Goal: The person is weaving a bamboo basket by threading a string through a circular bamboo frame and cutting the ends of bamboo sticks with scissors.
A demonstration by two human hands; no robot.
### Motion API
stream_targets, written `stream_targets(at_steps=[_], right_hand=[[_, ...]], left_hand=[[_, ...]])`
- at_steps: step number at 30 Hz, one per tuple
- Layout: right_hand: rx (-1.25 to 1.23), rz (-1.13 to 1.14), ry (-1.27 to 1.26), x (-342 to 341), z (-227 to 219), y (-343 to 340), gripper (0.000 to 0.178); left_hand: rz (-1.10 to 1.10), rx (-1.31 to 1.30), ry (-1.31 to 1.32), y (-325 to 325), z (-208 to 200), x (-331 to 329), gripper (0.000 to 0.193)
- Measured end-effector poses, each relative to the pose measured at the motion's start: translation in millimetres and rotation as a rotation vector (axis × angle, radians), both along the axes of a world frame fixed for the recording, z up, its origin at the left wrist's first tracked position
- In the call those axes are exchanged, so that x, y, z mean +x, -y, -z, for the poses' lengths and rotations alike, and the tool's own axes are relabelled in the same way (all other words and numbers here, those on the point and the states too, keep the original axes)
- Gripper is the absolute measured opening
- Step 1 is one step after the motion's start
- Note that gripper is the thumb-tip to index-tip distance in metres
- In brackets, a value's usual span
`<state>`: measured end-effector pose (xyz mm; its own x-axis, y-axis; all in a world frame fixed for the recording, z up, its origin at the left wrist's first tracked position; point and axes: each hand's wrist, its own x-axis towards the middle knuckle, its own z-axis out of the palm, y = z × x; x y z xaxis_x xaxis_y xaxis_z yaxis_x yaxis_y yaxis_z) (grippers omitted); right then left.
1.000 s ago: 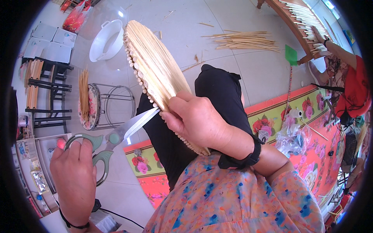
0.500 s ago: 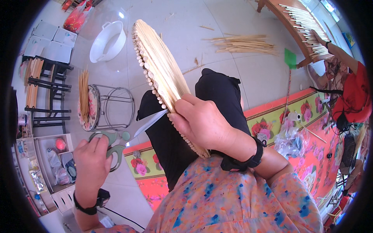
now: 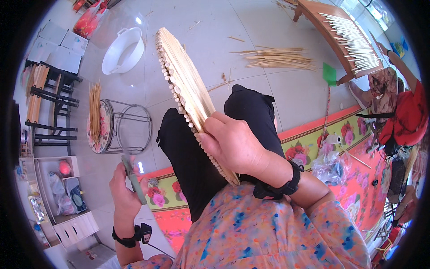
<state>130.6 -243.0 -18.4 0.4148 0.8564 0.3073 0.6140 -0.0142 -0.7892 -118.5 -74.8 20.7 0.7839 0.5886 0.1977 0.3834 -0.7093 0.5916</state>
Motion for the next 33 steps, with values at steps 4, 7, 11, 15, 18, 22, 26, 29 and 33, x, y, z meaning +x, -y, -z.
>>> stream_targets(at_steps=[4, 7, 11, 15, 18, 22, 26, 29, 33], right_hand=[[-0.015, 0.005, -0.009, 0.2, 0.2, 0.7, 0.018], [-0.009, -0.008, -0.003, 0.1, 0.8, 0.0, 0.018], [0.002, -0.010, -0.011, 0.1, 0.2, 0.5, 0.018], [0.020, -0.005, -0.010, 2.2, 1.1, 1.5, 0.018], [0.019, -0.013, -0.023, 2.9, 1.5, 1.9, 0.018], [0.027, -0.033, -0.011, 5.5, 1.4, 3.0, 0.017], [0.061, -0.047, -0.022, 5.6, 3.3, 2.7, 0.017], [0.081, -0.042, -0.007, 5.9, 2.6, 1.8, 0.016], [0.098, -0.025, -0.003, 6.5, 4.5, 1.2, 0.015]], left_hand=[[0.068, 0.398, -0.379, 5.4, -18.3, -4.9, 0.045], [0.102, 0.465, -0.395, 12.3, -26.0, -0.6, 0.048], [0.165, 0.474, -0.399, 10.0, -25.8, 3.1, 0.049], [0.174, 0.453, -0.381, 8.6, -10.7, 3.9, 0.051], [0.136, 0.366, -0.299, 14.1, 6.1, 6.7, 0.039], [0.100, 0.334, -0.232, 24.5, 29.9, 9.7, 0.039], [0.091, 0.398, -0.155, 32.5, 46.3, 14.2, 0.046], [0.073, 0.331, -0.127, 38.0, 51.6, 17.3, 0.044], [0.049, 0.321, -0.125, 42.0, 54.6, 18.5, 0.041]])
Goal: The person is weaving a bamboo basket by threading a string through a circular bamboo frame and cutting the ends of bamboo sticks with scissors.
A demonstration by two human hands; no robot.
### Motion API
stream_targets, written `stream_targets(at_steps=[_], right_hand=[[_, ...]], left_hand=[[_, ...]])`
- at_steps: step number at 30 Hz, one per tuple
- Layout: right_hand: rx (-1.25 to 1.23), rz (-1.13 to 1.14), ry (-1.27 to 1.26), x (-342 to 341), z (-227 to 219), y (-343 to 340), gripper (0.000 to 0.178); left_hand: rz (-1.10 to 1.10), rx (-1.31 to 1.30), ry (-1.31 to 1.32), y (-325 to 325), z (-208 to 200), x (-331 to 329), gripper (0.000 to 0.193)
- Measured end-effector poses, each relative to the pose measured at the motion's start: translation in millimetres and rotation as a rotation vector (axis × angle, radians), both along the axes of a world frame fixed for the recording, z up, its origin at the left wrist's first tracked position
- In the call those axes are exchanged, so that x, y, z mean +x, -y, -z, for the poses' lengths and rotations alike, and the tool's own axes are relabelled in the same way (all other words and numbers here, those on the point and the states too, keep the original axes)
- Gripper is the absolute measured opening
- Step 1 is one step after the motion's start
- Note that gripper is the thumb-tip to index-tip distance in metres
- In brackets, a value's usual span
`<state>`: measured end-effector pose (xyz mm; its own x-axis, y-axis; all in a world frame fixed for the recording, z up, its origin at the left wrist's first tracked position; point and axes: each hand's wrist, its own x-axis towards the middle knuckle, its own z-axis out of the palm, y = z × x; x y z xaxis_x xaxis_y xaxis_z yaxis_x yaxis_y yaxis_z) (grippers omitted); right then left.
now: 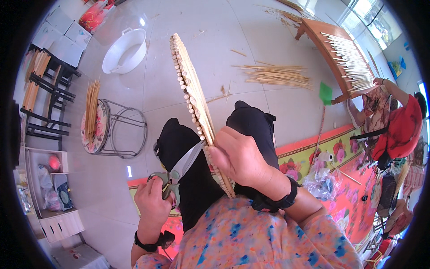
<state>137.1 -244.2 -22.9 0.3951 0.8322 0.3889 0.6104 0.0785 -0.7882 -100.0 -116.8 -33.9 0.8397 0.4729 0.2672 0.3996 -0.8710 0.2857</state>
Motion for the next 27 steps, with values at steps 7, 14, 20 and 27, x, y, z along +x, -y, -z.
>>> stream_targets(at_steps=[7, 14, 20, 27], right_hand=[[0.018, 0.006, 0.013, -0.1, 1.6, -0.6, 0.015], [0.010, 0.012, 0.021, 2.2, 1.1, 0.5, 0.014], [0.002, 0.019, 0.004, 1.4, 2.7, 2.4, 0.014], [0.028, 0.014, 0.008, 2.0, 5.0, 2.2, 0.015]], left_hand=[[-0.051, -0.091, 0.069, 5.6, 5.6, -4.5, 0.041], [-0.012, -0.068, 0.024, 6.7, 5.4, 0.4, 0.049], [-0.050, -0.122, 0.024, 8.6, 8.6, 2.2, 0.048], [-0.012, -0.083, 0.037, 10.9, 9.4, 4.4, 0.048]])
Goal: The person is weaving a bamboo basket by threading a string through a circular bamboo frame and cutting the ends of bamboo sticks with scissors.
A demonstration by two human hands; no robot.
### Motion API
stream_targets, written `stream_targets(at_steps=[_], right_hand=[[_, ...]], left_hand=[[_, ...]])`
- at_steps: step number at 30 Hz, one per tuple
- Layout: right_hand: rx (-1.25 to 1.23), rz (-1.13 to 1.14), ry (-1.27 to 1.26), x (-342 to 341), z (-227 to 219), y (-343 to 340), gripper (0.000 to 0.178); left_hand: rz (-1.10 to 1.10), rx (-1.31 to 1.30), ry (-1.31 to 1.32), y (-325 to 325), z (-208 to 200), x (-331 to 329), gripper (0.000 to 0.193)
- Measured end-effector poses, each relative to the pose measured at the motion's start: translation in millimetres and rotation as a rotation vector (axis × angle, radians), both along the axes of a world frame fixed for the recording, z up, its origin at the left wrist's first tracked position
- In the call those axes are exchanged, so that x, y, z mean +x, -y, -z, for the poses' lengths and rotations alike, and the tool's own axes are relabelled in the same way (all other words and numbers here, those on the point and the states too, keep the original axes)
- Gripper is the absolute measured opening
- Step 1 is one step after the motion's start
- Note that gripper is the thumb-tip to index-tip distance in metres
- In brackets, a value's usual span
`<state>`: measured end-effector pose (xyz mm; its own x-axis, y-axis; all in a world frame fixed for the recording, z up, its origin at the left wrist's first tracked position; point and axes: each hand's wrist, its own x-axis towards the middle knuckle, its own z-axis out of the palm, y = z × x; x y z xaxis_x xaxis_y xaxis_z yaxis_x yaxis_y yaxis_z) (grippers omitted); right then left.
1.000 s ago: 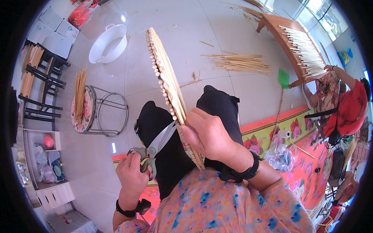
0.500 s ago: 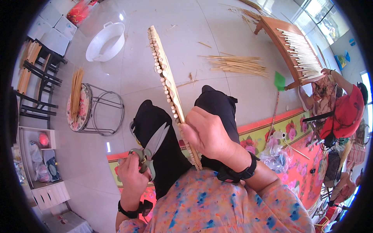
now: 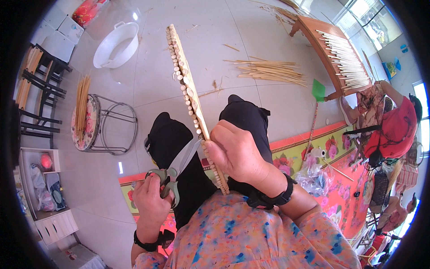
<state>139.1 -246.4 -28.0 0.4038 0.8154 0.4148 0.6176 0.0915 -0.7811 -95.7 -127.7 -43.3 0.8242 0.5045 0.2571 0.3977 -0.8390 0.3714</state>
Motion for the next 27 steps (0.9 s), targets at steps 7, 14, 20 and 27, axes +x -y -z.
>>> stream_targets(at_steps=[7, 14, 20, 27], right_hand=[[-0.016, 0.018, -0.014, -0.5, -2.6, 1.2, 0.016], [-0.023, 0.015, 0.007, -1.4, -4.8, 1.1, 0.014], [-0.073, 0.037, 0.029, -3.8, -8.5, 2.0, 0.011], [-0.025, 0.027, 0.005, -5.6, -5.9, -1.2, 0.013]], left_hand=[[-0.005, -0.041, -0.033, 5.3, -0.7, -0.4, 0.046], [0.000, -0.065, -0.123, 10.6, -1.7, -4.0, 0.048], [0.022, -0.205, -0.098, 13.7, -3.3, -2.5, 0.042], [-0.294, -0.552, 0.316, 15.3, 2.7, -13.7, 0.041]])
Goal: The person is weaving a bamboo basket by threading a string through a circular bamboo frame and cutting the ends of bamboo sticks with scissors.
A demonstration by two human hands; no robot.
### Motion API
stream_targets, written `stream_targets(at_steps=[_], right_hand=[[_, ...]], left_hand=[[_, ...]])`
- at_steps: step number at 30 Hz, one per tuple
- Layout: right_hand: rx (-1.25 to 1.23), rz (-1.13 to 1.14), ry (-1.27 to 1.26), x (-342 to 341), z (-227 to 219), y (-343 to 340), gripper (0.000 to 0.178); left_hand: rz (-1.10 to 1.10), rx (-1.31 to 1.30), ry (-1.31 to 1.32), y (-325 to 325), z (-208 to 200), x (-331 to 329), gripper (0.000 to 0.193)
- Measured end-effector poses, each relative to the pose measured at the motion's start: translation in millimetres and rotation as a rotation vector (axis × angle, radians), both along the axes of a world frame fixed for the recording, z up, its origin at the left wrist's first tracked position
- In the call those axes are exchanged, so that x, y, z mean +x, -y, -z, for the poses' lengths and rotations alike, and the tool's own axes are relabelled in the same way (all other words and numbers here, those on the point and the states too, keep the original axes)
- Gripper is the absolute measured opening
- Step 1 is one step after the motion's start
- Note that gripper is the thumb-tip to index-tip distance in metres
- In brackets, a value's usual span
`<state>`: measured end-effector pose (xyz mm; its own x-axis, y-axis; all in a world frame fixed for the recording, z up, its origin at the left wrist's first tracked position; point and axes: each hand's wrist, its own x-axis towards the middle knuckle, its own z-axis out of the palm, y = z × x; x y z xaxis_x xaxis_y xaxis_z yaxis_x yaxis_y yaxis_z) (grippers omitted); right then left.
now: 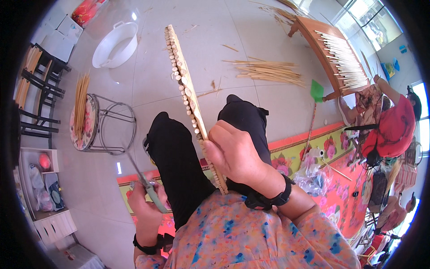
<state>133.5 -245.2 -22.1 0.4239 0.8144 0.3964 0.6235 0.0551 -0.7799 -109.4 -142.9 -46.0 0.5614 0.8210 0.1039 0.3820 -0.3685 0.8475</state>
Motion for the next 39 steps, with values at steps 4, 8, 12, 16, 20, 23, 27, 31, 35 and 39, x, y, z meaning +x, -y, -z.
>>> stream_targets(at_steps=[4, 8, 12, 16, 20, 23, 27, 31, 35, 39], right_hand=[[0.001, -0.006, 0.009, 2.0, 1.9, 0.8, 0.014], [0.006, -0.019, 0.008, 2.2, 3.5, -0.4, 0.015], [0.009, -0.024, -0.006, 1.6, 4.6, -1.1, 0.016], [0.005, -0.036, -0.007, 3.9, 4.7, -0.1, 0.016], [0.005, -0.042, -0.016, 3.6, 4.9, -0.4, 0.016], [-0.006, -0.044, -0.016, 3.3, 5.1, -0.7, 0.016], [-0.011, -0.046, -0.040, 3.8, 4.7, -0.2, 0.017], [-0.020, -0.075, -0.067, 2.7, 4.1, -1.9, 0.020], [-0.015, -0.069, -0.052, 2.9, 5.2, -1.6, 0.021], [-0.009, -0.071, -0.044, 4.7, 5.1, -0.8, 0.022]], left_hand=[[0.227, 0.450, -0.322, -16.4, -12.8, -1.1, 0.044], [0.285, 0.474, -0.373, -15.0, -15.5, -3.5, 0.045], [0.293, 0.467, -0.385, -12.2, -22.4, -0.5, 0.045], [0.319, 0.488, -0.429, -12.7, -29.0, 0.8, 0.039], [0.325, 0.496, -0.449, -13.0, -30.8, -0.3, 0.035], [0.348, 0.460, -0.458, -12.5, -33.4, 0.2, 0.034], [0.306, 0.526, -0.435, -15.6, -37.8, -3.0, 0.041], [0.336, 0.468, -0.460, -11.1, -52.9, -2.6, 0.034], [0.264, 0.574, -0.527, -15.1, -57.5, -6.2, 0.040], [0.295, 0.638, -0.594, -13.5, -71.0, -8.8, 0.043]])
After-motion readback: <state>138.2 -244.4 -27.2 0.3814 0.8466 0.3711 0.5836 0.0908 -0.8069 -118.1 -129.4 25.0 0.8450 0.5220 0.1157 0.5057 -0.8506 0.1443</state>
